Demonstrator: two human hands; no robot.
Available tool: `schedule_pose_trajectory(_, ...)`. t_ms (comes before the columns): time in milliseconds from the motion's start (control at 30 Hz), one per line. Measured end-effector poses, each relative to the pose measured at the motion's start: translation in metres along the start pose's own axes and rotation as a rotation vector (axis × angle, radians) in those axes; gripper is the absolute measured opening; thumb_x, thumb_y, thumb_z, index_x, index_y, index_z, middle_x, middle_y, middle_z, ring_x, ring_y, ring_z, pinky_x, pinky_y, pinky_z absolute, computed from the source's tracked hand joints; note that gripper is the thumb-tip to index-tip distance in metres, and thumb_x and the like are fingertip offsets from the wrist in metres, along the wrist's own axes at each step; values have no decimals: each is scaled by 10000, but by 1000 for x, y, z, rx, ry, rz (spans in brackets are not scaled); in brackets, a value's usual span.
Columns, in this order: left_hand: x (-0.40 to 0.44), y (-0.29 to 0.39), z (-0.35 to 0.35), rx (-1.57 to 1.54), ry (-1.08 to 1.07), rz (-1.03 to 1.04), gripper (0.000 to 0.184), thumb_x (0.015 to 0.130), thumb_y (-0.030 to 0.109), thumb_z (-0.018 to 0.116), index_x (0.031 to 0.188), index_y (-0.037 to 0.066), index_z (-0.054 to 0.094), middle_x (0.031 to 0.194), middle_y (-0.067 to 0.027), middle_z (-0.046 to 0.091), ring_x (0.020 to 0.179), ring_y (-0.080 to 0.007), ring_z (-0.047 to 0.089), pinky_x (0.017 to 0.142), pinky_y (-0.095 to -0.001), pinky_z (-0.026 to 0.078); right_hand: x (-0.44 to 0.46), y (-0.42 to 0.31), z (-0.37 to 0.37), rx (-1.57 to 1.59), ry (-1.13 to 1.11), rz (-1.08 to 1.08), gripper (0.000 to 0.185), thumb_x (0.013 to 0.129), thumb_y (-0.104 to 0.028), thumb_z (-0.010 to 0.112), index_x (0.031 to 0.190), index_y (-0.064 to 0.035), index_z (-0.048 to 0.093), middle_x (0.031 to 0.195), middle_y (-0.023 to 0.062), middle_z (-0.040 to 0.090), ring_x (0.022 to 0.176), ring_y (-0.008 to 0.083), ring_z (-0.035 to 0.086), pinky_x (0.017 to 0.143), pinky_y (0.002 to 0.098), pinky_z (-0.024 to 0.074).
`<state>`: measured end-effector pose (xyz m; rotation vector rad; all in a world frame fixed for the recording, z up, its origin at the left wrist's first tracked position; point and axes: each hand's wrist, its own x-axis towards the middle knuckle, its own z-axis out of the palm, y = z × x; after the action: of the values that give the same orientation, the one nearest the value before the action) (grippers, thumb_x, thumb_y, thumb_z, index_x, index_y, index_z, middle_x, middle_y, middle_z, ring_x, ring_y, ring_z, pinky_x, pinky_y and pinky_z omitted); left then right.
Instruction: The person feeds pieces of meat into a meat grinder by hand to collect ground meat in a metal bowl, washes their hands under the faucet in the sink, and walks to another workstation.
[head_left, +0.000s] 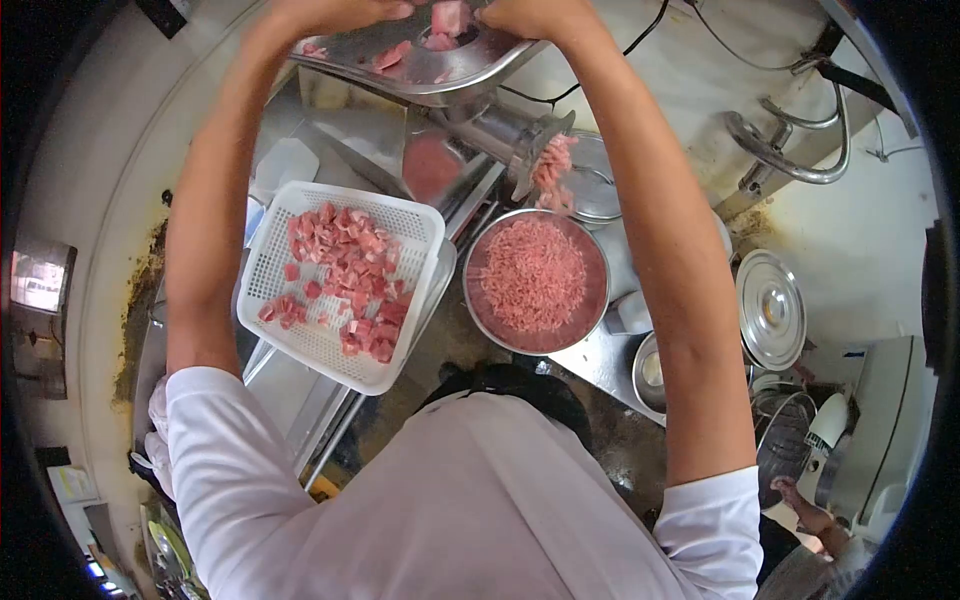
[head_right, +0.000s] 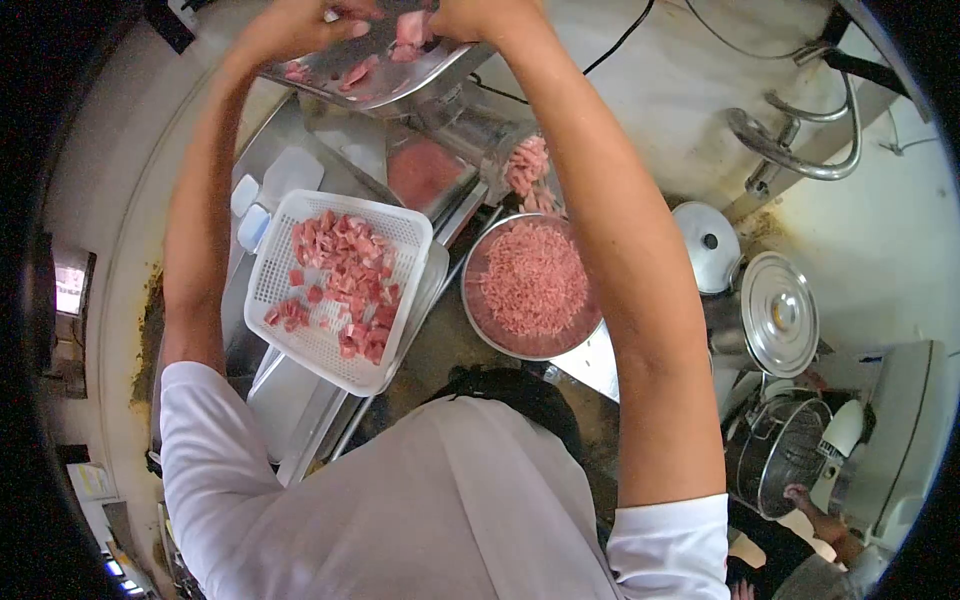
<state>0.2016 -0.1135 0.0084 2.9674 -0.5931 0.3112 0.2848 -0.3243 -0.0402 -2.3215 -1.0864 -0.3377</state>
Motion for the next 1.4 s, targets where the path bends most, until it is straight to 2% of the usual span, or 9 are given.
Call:
schedule_pose_trajectory(133,-15,2,-11,335,-250,58,272,803,255,736,937,19,738,782,-169,710,698,-300,670,645,-427,496,12,12,16,-2,89,-139,223,769,-205,679,851,-8,743,868,240,706,807,405,689,753,480,540)
schedule_pose_trajectory(200,-8,19,4,124,-439,-343,281,777,268,753,913,23,738,779,-177,710,671,-306,667,626,-426,500,23,13,14,-120,-133,-174,206,769,-185,670,848,-8,740,859,243,703,783,412,682,741,485,533)
schedule_pose_trajectory(233,-4,-17,34,62,-153,27,250,770,255,758,829,14,729,748,-194,700,635,-310,661,620,-426,498,25,14,13,-120,-133,-184,206,769,-185,670,848,-8,740,859,243,703,783,412,682,741,485,533)
schedule_pose_trajectory(333,10,3,53,-12,185,-6,239,746,225,762,848,11,738,736,-194,698,638,-315,666,633,-422,509,32,27,21,-129,-151,-332,189,779,-166,650,839,-9,737,848,242,701,772,423,679,728,484,528)
schedule_pose_trajectory(567,13,-4,14,-39,174,-4,253,743,170,758,935,5,749,841,-181,732,699,-286,694,711,-398,549,29,26,24,-190,-169,-226,275,843,-230,638,809,28,729,807,240,701,771,418,682,710,490,523)
schedule_pose_trajectory(833,-16,-124,-6,314,-583,-187,317,897,230,718,1136,26,679,970,-126,720,907,-228,655,818,-343,517,26,6,5,-139,-436,-139,338,840,-341,694,790,-15,766,732,177,709,699,338,682,694,458,523)
schedule_pose_trajectory(1067,27,-32,62,-133,8,98,237,929,275,701,934,47,636,816,3,631,753,-90,559,681,-292,502,32,18,13,-210,-382,-309,359,833,-347,689,879,5,741,880,236,714,800,399,692,715,471,530)
schedule_pose_trajectory(1200,31,15,42,12,223,158,251,798,165,736,974,-10,698,850,-198,722,792,-332,699,748,-437,525,20,17,19,-157,-5,-107,361,867,-335,659,939,13,722,918,269,697,857,436,682,756,502,532)
schedule_pose_trajectory(1400,8,51,10,74,-368,-23,281,856,199,689,1070,17,688,922,-255,690,856,-419,672,763,-479,512,13,12,17,-72,77,45,288,919,-241,566,947,0,721,947,266,697,892,444,677,782,508,531)
